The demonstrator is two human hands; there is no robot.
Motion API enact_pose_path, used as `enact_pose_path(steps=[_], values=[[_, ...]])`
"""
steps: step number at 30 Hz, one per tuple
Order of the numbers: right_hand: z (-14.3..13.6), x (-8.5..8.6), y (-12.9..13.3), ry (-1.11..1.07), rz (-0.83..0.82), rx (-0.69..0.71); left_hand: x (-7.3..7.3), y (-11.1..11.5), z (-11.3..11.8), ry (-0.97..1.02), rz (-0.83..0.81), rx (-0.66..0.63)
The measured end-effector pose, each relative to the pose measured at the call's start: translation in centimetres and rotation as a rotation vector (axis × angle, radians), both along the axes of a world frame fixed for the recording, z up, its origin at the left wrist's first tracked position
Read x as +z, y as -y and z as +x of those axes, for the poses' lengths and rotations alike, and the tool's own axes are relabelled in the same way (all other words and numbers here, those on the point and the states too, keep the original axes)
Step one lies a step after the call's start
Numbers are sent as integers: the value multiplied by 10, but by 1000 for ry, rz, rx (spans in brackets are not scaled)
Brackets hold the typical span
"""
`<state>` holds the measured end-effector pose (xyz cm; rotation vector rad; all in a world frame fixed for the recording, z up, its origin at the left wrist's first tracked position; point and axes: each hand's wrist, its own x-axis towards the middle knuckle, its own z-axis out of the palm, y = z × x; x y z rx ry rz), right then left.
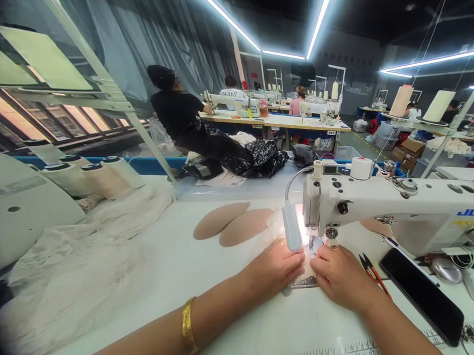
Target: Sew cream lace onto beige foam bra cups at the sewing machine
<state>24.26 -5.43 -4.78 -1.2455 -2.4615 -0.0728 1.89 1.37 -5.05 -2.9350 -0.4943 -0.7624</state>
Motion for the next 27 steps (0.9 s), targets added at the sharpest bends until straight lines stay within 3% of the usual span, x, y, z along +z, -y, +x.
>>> enact_pose_path(steps=[9,13,20,27], values=[[-4,-5,-3,-43,21,-40,0,-16,0,28,-55,-86],[-4,-9,-6,-50,3,-73,7,-24,1,44,-6,-105],[-2,-11,-10,-56,-1,-107,21,-28,2,70,-105,-150],[-2,-7,-4,-30,-2,-64,16,-23,5,54,-10,-74]])
